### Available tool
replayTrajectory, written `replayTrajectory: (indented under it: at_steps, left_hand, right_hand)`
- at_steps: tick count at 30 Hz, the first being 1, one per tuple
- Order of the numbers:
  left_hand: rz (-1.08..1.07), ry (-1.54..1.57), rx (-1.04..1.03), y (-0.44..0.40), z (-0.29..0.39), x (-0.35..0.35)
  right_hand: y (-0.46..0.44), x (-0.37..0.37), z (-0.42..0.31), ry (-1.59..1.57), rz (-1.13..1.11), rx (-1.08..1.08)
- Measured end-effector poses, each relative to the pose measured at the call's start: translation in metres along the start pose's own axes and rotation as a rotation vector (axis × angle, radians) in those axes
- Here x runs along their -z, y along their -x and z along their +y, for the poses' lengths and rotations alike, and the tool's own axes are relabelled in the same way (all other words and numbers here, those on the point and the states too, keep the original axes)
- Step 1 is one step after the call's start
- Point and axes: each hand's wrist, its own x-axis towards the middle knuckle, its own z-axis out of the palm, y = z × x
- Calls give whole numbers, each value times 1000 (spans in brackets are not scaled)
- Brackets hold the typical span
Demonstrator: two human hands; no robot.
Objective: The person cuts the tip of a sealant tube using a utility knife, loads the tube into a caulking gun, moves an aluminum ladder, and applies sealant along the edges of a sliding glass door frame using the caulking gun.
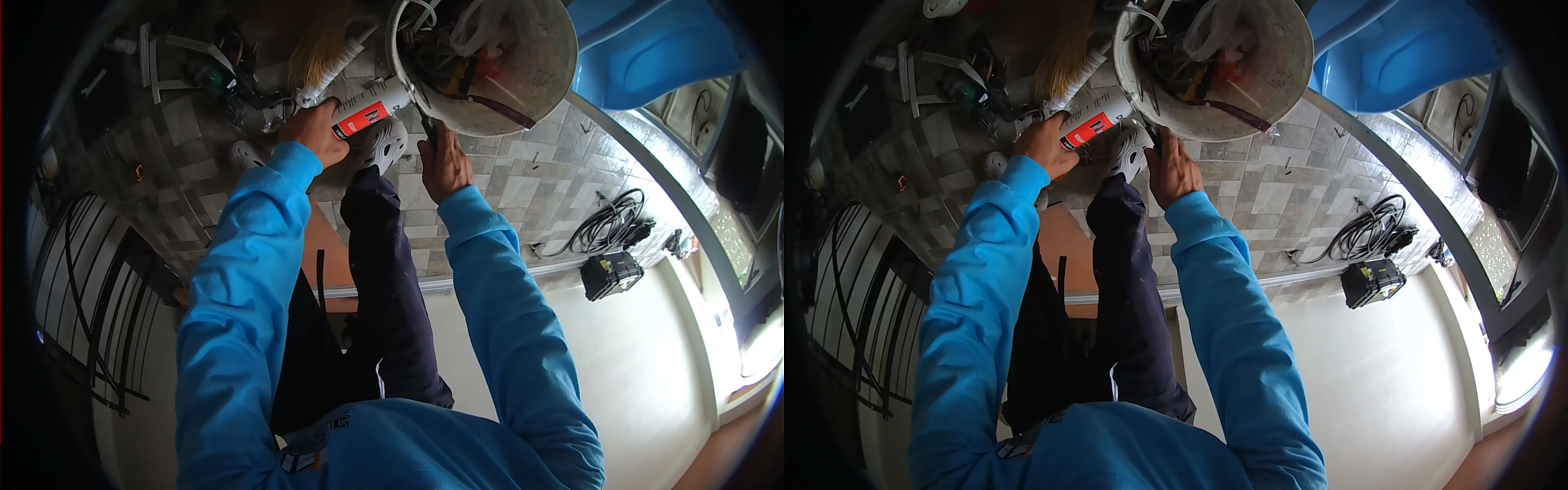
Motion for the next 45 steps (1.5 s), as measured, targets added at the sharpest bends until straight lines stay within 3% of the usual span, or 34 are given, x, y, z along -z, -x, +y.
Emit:
replayTrajectory:
  at_steps: [19,24,27,29,33,35,39,42,45]
  left_hand:
    - [33,32,-19,-1,-1,2]
    - [38,41,-15,-3,-1,3]
    - [-64,115,-4,-12,-3,10]
    - [-518,246,13,-22,-5,24]
    - [-275,155,-35,-20,-9,7]
    - [16,39,-21,-13,-7,-5]
    - [-8,90,123,3,17,-4]
    - [61,97,126,2,15,-11]
    - [-13,110,88,-4,6,-5]
  right_hand:
    - [-4,3,9,46,-20,10]
    - [-4,2,-3,205,-57,-114]
    - [-8,-2,-13,195,-95,-175]
    - [-8,-1,-19,216,-101,-187]
    - [-9,5,-23,271,-152,-211]
    - [-8,5,-17,285,-137,-190]
    - [-9,8,-21,325,-133,-217]
    - [-6,10,-28,354,-154,-228]
    - [-8,9,-29,368,-160,-228]
